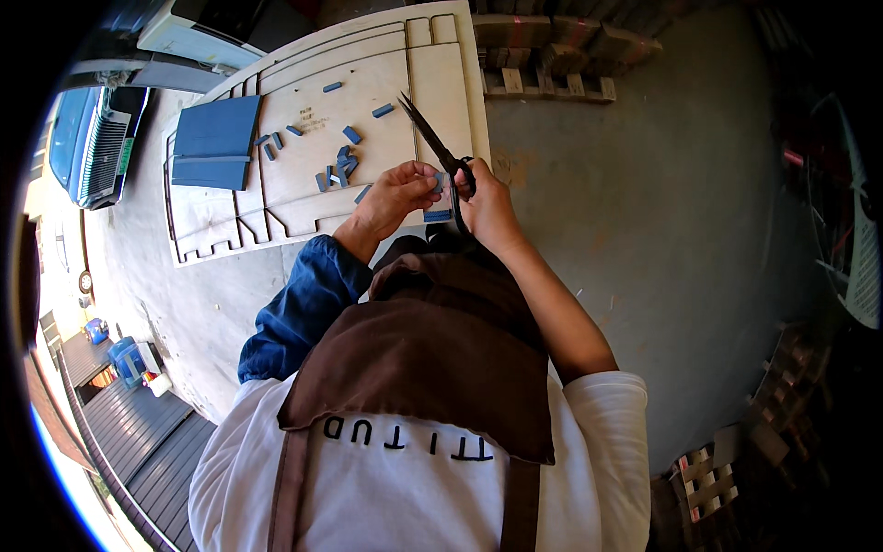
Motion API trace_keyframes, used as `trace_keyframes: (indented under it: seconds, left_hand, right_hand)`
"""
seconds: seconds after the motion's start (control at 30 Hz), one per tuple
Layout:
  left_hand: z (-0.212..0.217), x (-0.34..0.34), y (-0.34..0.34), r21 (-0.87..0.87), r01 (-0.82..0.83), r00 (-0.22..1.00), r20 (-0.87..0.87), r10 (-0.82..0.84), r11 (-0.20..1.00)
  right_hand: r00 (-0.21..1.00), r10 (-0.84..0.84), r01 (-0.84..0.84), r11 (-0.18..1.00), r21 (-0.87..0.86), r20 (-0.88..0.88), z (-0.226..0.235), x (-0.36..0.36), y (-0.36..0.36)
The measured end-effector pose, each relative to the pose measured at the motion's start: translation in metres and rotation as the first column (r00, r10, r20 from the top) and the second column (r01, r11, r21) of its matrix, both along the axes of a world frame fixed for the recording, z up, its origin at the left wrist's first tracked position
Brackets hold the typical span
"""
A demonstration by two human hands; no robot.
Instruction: The person uses scissors to cut a blue foam sheet into small rectangular pieces on a white plastic work surface. The person repeatedly picks up foam strips, cuts them into smaller segments, and places the cut pieces on the table.
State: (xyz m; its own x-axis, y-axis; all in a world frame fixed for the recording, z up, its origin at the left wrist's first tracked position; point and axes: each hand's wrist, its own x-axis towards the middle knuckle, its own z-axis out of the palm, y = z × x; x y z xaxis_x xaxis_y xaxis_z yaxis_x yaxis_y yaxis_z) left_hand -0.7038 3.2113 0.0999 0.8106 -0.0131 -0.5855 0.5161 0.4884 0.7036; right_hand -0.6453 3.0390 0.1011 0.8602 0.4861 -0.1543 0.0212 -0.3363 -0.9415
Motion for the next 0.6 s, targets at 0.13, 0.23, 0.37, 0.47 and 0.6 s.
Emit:
trace_keyframes:
  seconds: [0.13,0.23,0.37,0.47,0.6]
  left_hand:
    - [0.001,0.005,-0.005,0.034,0.032,0.999,-0.005,-0.031,0.999]
    - [-0.014,0.008,0.0,0.263,0.107,0.99,0.061,-0.127,0.959]
    - [-0.033,0.011,-0.003,0.767,0.217,0.938,0.009,-0.348,0.604]
    - [-0.04,0.014,-0.014,0.866,0.244,0.908,-0.046,-0.415,0.437]
    - [-0.048,0.016,-0.019,0.907,0.214,0.887,-0.025,-0.46,0.364]
  right_hand:
    - [0.996,-0.083,0.083,0.997,0.001,0.04,-0.002,0.001,-0.004]
    - [0.957,-0.203,0.217,0.975,-0.049,0.206,-0.003,0.013,-0.026]
    - [0.962,-0.258,0.274,0.909,-0.314,0.092,-0.044,0.023,-0.093]
    - [0.961,-0.273,0.272,0.891,-0.364,0.051,-0.068,0.008,-0.125]
    - [0.95,-0.313,0.296,0.884,-0.363,0.012,-0.086,-0.012,-0.137]
